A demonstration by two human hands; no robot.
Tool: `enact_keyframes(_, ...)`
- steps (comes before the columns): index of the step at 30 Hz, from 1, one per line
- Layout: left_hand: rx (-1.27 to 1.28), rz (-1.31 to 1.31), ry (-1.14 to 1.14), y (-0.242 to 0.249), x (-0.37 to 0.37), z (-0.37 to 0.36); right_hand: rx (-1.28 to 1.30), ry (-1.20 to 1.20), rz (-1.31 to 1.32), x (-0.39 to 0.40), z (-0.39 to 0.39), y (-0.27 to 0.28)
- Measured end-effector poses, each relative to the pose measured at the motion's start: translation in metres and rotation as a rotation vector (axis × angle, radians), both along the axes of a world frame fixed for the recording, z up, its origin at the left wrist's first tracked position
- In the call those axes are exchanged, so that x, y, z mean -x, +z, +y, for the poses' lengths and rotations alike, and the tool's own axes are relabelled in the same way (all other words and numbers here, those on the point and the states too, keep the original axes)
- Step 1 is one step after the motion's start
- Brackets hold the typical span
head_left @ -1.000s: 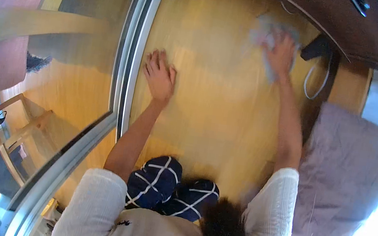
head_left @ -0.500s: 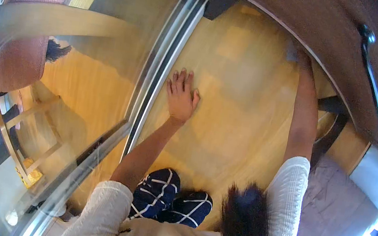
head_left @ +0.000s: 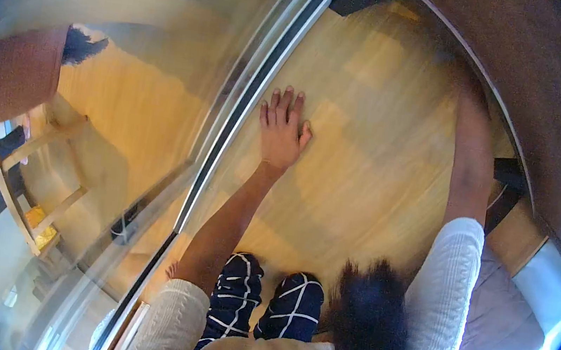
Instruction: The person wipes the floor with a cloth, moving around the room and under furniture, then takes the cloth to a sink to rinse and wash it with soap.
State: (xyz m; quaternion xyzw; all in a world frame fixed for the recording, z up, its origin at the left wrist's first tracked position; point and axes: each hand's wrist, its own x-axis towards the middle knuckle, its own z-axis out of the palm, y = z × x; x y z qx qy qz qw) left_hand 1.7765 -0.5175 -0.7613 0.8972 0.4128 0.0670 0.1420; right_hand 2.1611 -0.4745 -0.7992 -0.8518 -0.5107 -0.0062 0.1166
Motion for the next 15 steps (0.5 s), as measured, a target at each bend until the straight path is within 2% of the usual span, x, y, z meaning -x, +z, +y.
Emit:
enact_keyframes(2, -0.014, -0.005, 0.021, 0.0, 0.0, 0.004, -0.01, -0.193, -0.042, 0.0, 0.02, 0.006)
enact_keyframes(4, -0.013, -0.008, 0.008, 0.001, 0.002, 0.005, -0.023, -0.242, -0.027, 0.029, 0.042, 0.015)
enact_keyframes(8, -0.015, 0.006, 0.009, 0.004, -0.001, -0.004, -0.103, 0.057, -0.221, 0.108, 0.034, 0.015)
enact_keyframes(10, -0.041, -0.031, 0.001, -0.001, -0.001, -0.002, -0.132, 0.144, -0.303, 0.112, 0.009, 0.002)
enact_keyframes(13, -0.048, -0.058, -0.009, -0.012, 0.004, -0.003, -0.179, 0.164, -0.128, 0.1, -0.014, -0.021)
enact_keyframes(14, -0.067, -0.074, -0.023, -0.015, 0.006, -0.006, -0.067, -0.051, 0.133, 0.102, -0.014, -0.022)
enact_keyframes(15, -0.066, -0.087, -0.022, -0.008, 0.004, -0.004, 0.066, -0.259, 0.39, 0.106, 0.003, 0.007)
